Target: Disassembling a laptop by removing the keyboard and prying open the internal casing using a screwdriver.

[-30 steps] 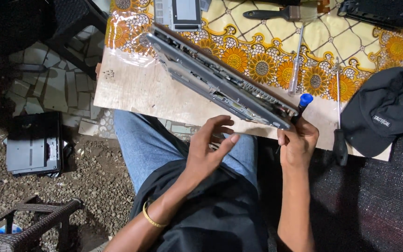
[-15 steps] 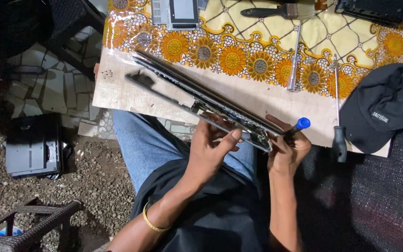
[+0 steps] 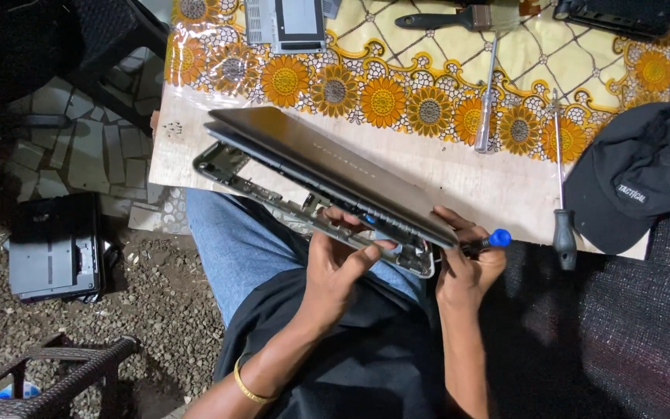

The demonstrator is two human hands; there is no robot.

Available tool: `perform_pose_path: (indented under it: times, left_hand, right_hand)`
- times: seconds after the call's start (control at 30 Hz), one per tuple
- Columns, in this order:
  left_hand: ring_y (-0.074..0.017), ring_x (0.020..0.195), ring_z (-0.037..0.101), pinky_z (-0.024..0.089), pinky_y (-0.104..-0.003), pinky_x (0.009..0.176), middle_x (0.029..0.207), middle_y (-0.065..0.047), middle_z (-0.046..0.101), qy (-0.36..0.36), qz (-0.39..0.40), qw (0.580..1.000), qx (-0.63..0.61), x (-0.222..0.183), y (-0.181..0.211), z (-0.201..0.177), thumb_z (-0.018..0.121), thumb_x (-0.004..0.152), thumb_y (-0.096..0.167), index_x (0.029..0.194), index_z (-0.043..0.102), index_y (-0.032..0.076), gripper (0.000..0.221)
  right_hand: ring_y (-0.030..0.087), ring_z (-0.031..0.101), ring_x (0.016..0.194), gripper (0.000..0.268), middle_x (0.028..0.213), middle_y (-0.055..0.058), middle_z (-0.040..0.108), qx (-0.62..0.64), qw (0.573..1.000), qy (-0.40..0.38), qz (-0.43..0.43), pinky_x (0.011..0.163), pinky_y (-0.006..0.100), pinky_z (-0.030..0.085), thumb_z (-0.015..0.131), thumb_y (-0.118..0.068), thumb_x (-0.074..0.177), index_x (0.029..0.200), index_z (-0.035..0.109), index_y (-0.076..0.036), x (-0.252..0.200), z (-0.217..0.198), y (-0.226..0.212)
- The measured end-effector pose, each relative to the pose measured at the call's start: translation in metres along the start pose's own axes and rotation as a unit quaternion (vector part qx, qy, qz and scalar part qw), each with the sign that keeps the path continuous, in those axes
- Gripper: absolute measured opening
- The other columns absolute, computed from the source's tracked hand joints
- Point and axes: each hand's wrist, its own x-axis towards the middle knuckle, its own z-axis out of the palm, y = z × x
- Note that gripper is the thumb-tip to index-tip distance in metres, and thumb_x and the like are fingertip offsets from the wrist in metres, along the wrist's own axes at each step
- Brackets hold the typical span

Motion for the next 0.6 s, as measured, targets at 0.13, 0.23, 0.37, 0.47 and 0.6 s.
perform_pose_path:
  times: [0.13, 0.23, 0.37, 0.47, 0.6]
  left_hand:
    - [-0.0383, 0.097, 0.077, 0.072, -0.057, 0.084, 0.101, -0.016, 0.055, -0.003, 0.001, 0.999, -0.039, -0.011, -0.016, -0.019, 0.082, 0.089, 0.006, 0.122, 0.049, -0.001, 0.047]
    - [-0.0389, 0.094, 0.079, 0.072, -0.053, 0.080, 0.099, -0.017, 0.059, 0.005, -0.003, 0.998, -0.057, -0.015, -0.012, -0.017, 0.082, 0.088, 0.003, 0.119, 0.051, 0.001, 0.044]
    - [-0.0369, 0.093, 0.078, 0.072, -0.053, 0.081, 0.101, -0.016, 0.058, 0.019, -0.003, 0.999, -0.050, -0.016, -0.008, -0.013, 0.080, 0.086, 0.001, 0.121, 0.053, -0.002, 0.044]
    - [-0.0367, 0.090, 0.078, 0.071, -0.054, 0.078, 0.101, -0.018, 0.059, 0.034, 0.003, 0.999, -0.027, -0.018, -0.008, -0.014, 0.077, 0.084, -0.001, 0.126, 0.055, -0.007, 0.047]
    - [-0.0215, 0.087, 0.065, 0.064, -0.044, 0.075, 0.100, -0.010, 0.055, 0.084, -0.018, 0.995, 0.058, -0.024, -0.015, -0.019, 0.079, 0.086, 0.011, 0.126, 0.060, -0.001, 0.046]
  right_hand:
    - [0.028, 0.084, 0.091, 0.036, 0.114, 0.032, 0.080, -0.039, 0.999, -0.005, -0.003, 0.084, 0.037, 0.067, 0.092, -0.008, 0.089, 0.069, 0.064, -0.003, -0.012, -0.012, 0.008]
    - [0.028, 0.083, 0.091, 0.035, 0.115, 0.033, 0.080, -0.045, 0.999, -0.014, -0.002, 0.083, 0.037, 0.066, 0.093, -0.008, 0.088, 0.070, 0.063, -0.002, -0.013, -0.005, -0.002]
    - [0.020, 0.081, 0.081, 0.034, 0.114, 0.030, 0.082, -0.061, 0.998, -0.021, 0.009, 0.071, 0.028, 0.063, 0.091, -0.003, 0.089, 0.068, 0.064, -0.003, -0.018, -0.011, -0.003]
    - [0.025, 0.081, 0.084, 0.033, 0.113, 0.032, 0.081, -0.073, 0.997, -0.022, 0.010, 0.077, 0.033, 0.064, 0.089, -0.001, 0.090, 0.068, 0.064, -0.002, -0.017, -0.002, -0.012]
    - [0.021, 0.076, 0.079, 0.034, 0.111, 0.032, 0.081, -0.082, 0.996, -0.030, 0.005, 0.073, 0.029, 0.058, 0.089, 0.004, 0.085, 0.065, 0.061, 0.000, -0.018, 0.002, -0.016]
